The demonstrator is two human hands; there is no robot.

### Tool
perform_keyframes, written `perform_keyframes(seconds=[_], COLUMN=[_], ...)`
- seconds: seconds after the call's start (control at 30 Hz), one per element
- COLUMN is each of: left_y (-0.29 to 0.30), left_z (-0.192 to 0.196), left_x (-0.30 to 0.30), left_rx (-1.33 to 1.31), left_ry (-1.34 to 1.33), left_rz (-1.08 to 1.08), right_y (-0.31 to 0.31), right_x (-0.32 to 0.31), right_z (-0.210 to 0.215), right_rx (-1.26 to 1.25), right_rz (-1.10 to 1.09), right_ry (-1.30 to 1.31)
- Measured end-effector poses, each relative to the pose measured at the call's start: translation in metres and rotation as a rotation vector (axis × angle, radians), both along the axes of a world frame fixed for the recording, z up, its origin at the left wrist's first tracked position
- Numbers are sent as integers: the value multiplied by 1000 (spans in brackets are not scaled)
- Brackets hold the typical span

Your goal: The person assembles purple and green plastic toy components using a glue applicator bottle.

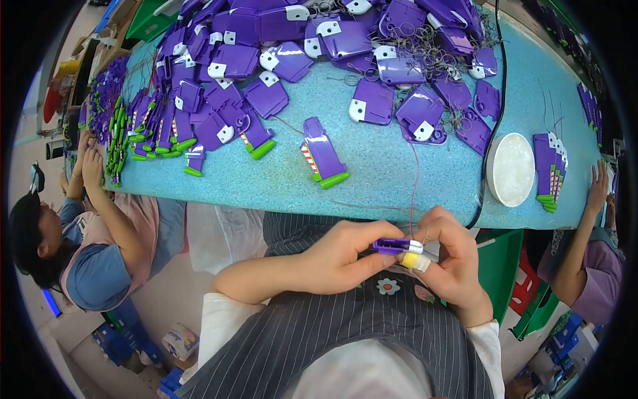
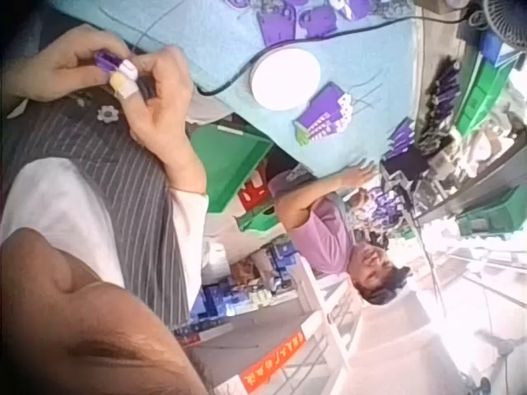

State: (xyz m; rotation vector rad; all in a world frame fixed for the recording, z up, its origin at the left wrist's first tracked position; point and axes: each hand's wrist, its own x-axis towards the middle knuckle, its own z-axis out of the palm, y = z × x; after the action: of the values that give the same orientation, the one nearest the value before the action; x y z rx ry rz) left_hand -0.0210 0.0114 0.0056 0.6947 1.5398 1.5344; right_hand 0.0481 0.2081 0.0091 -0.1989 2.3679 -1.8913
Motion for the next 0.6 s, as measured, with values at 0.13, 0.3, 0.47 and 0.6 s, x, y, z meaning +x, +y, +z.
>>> perform_keyframes(seconds=[0.13, 0.3, 0.47, 0.6], left_y=[7, 2, 6, 5], left_z=[-8, -3, -19, -12], left_x=[5, -11, 8, 3], left_rx=[123, 282, 233, 250], left_ry=[300, -187, -233, -233], left_rz=[153, 497, 497, 531], right_y=[-2, -6, -13, -15], right_x=[1, 14, 11, 1], right_z=[2, -7, -9, -20], right_rx=[-45, -65, -31, -136], right_rz=[-100, -117, -109, -60], right_ry=[38, -278, -267, -210])
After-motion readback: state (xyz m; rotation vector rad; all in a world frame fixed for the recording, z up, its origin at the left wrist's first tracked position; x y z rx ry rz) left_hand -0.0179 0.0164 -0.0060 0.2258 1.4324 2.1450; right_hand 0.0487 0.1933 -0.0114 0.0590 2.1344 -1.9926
